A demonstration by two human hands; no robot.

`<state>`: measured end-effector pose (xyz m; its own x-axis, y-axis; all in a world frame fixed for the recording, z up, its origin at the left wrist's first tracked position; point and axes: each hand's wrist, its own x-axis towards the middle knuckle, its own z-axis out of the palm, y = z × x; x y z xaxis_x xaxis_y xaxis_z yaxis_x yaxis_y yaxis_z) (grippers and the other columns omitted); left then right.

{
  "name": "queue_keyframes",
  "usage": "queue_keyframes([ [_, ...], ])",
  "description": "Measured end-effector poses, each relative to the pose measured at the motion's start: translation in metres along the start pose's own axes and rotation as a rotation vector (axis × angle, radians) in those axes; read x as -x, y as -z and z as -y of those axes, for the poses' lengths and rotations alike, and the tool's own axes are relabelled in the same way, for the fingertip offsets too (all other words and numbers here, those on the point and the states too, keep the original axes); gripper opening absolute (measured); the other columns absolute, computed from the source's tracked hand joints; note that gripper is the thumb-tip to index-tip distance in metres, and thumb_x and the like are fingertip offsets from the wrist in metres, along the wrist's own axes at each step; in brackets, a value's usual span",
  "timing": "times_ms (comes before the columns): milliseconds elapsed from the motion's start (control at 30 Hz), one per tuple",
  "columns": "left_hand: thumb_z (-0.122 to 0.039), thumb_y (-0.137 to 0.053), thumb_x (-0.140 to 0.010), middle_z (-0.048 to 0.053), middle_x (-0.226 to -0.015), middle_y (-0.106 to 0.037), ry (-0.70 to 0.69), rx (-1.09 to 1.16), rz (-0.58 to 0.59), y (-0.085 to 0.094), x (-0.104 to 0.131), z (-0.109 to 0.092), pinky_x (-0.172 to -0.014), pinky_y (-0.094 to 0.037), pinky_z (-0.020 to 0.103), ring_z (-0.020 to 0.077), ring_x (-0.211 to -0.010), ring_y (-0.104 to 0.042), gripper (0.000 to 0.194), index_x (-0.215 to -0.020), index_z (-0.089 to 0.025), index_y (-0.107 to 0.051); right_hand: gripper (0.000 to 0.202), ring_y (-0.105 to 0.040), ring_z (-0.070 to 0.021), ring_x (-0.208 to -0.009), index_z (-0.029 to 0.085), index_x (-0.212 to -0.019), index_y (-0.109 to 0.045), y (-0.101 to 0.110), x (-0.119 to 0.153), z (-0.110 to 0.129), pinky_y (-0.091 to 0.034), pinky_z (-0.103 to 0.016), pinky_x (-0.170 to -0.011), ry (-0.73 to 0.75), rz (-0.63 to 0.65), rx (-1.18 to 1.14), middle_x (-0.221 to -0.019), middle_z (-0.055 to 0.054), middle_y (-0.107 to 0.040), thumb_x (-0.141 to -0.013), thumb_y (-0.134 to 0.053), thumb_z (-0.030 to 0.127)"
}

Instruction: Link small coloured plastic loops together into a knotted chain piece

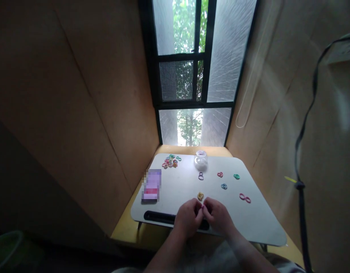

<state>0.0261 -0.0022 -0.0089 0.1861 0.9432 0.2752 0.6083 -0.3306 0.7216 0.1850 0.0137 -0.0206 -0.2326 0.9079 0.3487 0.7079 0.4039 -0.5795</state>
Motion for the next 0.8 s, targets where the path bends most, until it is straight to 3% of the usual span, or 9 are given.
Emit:
queue_keyframes([
  [800, -0.024, -0.053, -0.086, 0.001, -0.077, -0.064, -0.011, -0.034, 0.039, 0.0030, 0.0019, -0.0050, -0.064, -0.037, 0.025, 0.0146, -0.069, -0.056, 0.007, -0.085, -0.021, -0.059, 0.013, -0.052, -0.0152, -0.066, 0.021, -0.072, -0.052, 0.0050, -0.0002, 0.0033, -0.035, -0.025, -0.062, 0.000, 0.030, 0.008, -0.068, 0.000, -0.058, -0.084, -0.047, 0.023],
])
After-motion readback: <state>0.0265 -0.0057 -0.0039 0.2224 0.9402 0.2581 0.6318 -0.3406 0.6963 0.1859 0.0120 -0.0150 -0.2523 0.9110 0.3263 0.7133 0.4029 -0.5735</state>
